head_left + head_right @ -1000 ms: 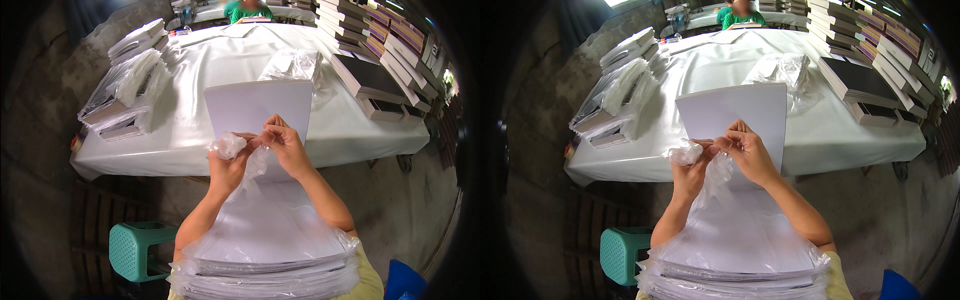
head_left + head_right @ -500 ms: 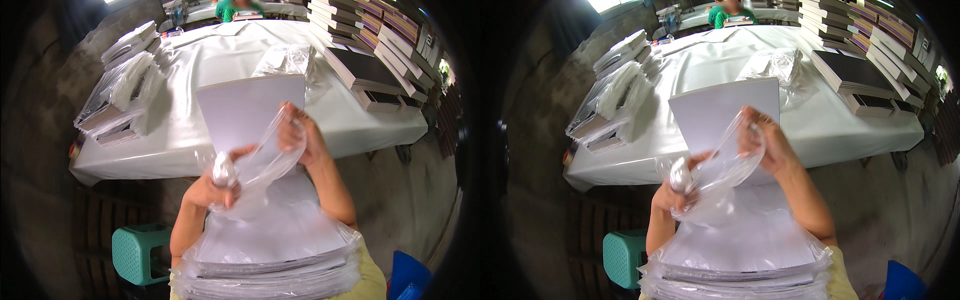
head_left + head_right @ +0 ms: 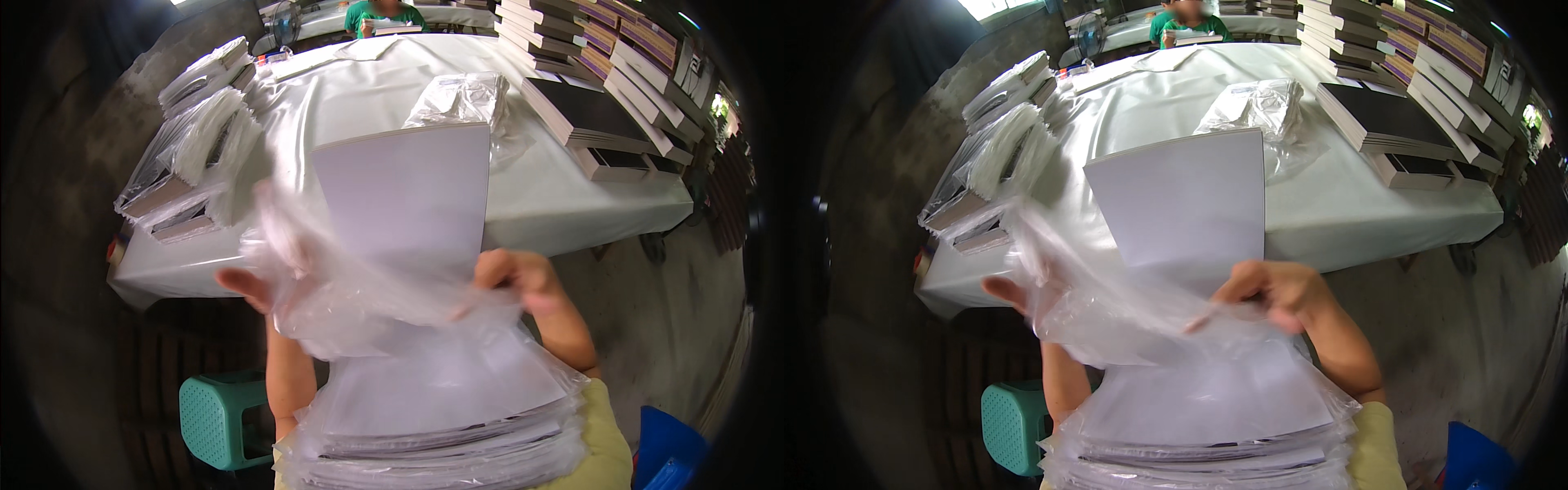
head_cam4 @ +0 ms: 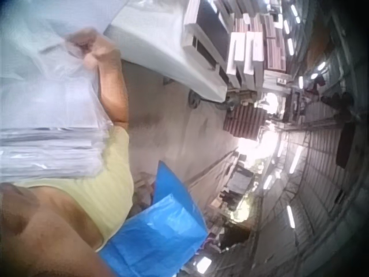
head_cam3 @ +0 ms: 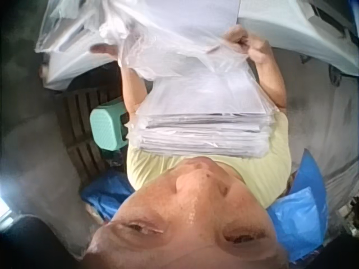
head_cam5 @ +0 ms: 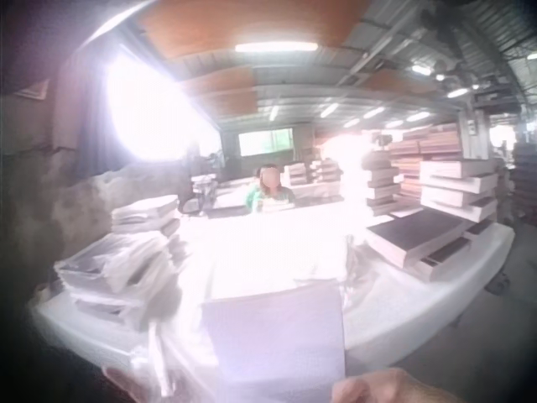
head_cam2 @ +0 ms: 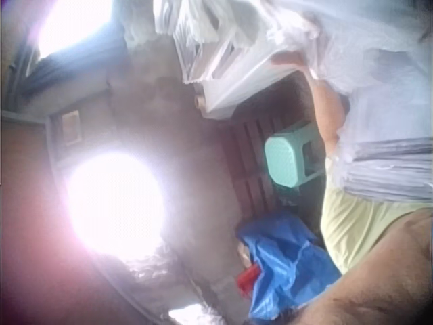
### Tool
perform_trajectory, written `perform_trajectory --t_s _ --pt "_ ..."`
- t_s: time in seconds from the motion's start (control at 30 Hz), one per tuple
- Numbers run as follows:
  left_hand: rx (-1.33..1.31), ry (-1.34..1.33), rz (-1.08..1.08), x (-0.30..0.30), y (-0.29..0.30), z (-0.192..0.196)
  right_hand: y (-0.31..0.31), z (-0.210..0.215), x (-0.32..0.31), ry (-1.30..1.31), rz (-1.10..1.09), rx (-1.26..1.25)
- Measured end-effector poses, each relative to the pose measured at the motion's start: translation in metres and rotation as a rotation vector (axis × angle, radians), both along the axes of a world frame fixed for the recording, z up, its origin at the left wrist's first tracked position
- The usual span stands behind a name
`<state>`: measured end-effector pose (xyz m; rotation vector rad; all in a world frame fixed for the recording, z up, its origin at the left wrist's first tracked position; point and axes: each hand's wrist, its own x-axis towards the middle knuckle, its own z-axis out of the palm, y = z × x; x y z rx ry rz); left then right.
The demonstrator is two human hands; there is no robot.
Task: The person places black rectangular folders or board components into clear plastic bags by hand, pulling the plastic over the items and stacking them.
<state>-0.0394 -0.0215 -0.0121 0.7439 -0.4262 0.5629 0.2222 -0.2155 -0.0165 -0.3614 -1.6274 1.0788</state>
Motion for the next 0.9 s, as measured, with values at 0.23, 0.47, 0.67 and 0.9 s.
perform_trajectory --t_s 0.23,0.47,0.67,0.9 --pt "-0.043 -0.103 0.067 0.005 -0.038 0.04 -0.017 -0.004 -0.014 0.201 -0.238 -0.262" --pt "0.655 0.357 -0.122 0.002 -0.006 -0.014 0.006 0.046 -0.008 0.398 0.382 0.313" --pt "-0.067 -0.051 0.097 0.006 -0.018 0.002 -0.002 0.008 -0.047 -0.766 -0.122 -0.209" --pt "0.286 0.191 0.079 0.017 -0.015 -0.038 0.016 0.017 -0.007 0.85 0.211 -0.239"
